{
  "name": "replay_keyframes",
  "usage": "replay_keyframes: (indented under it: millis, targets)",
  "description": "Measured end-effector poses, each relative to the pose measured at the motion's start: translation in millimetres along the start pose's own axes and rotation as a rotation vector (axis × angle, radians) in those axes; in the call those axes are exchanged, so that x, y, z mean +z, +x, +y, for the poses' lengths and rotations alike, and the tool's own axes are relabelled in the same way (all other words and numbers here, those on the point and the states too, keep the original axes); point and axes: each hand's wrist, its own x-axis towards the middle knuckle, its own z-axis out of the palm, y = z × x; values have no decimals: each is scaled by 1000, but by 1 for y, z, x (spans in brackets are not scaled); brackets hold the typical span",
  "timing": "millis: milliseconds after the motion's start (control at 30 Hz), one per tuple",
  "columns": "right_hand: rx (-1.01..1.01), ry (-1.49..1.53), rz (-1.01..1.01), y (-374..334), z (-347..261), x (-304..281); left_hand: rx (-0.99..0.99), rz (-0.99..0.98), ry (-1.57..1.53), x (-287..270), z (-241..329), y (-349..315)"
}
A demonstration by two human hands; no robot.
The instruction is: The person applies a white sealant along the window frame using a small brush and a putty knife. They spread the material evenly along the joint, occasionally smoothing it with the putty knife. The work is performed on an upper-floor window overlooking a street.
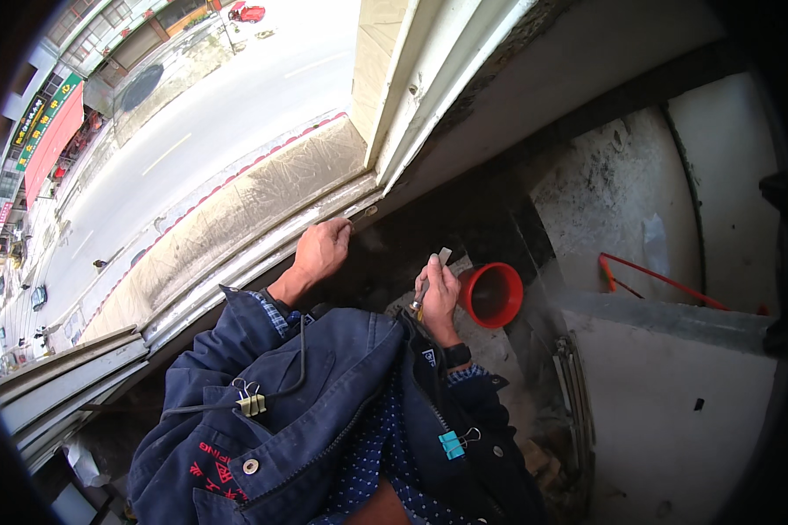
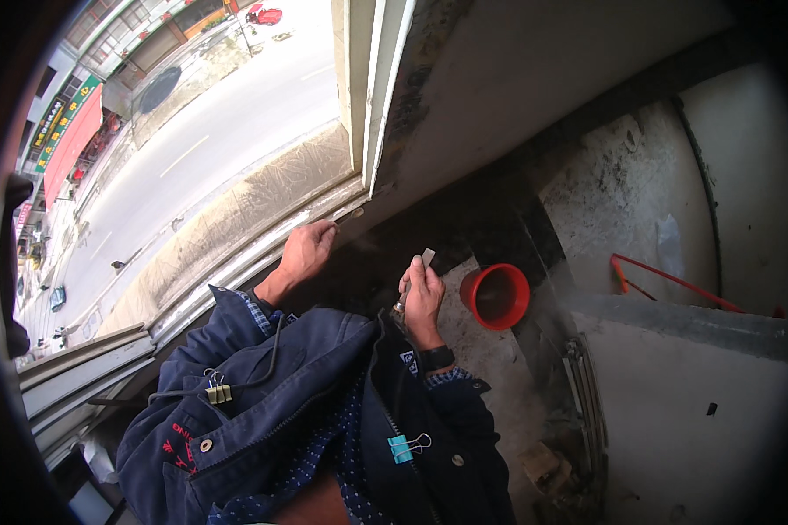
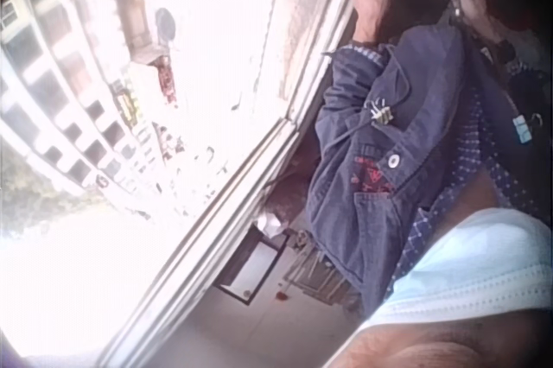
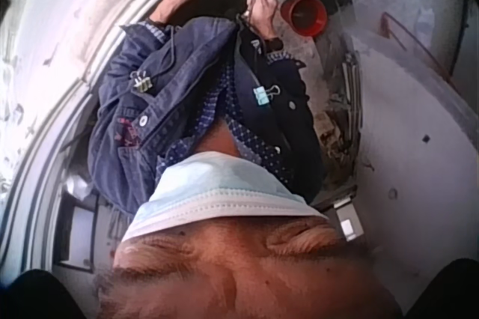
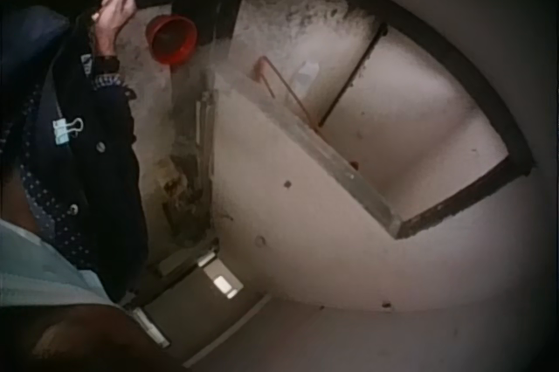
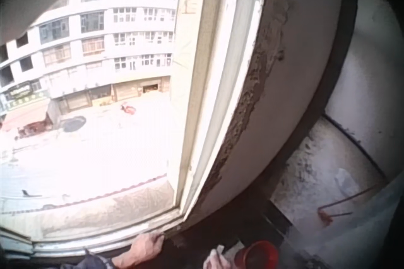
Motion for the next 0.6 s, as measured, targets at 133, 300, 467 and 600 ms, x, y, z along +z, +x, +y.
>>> replay_keyframes:
  millis: [133,300,467,600]
  targets:
    - [-9,21,-4,0,1,-2,-39,69,5,-3,-4,12]
    - [-3,13,-23,0,0,-6,55,-148,101,15,0,3]
    - [-63,32,-10,0,2,-7,26,-32,33,10,1,-7]
    - [-13,15,-12,-1,2,-12,-32,42,7,-8,-8,-2]
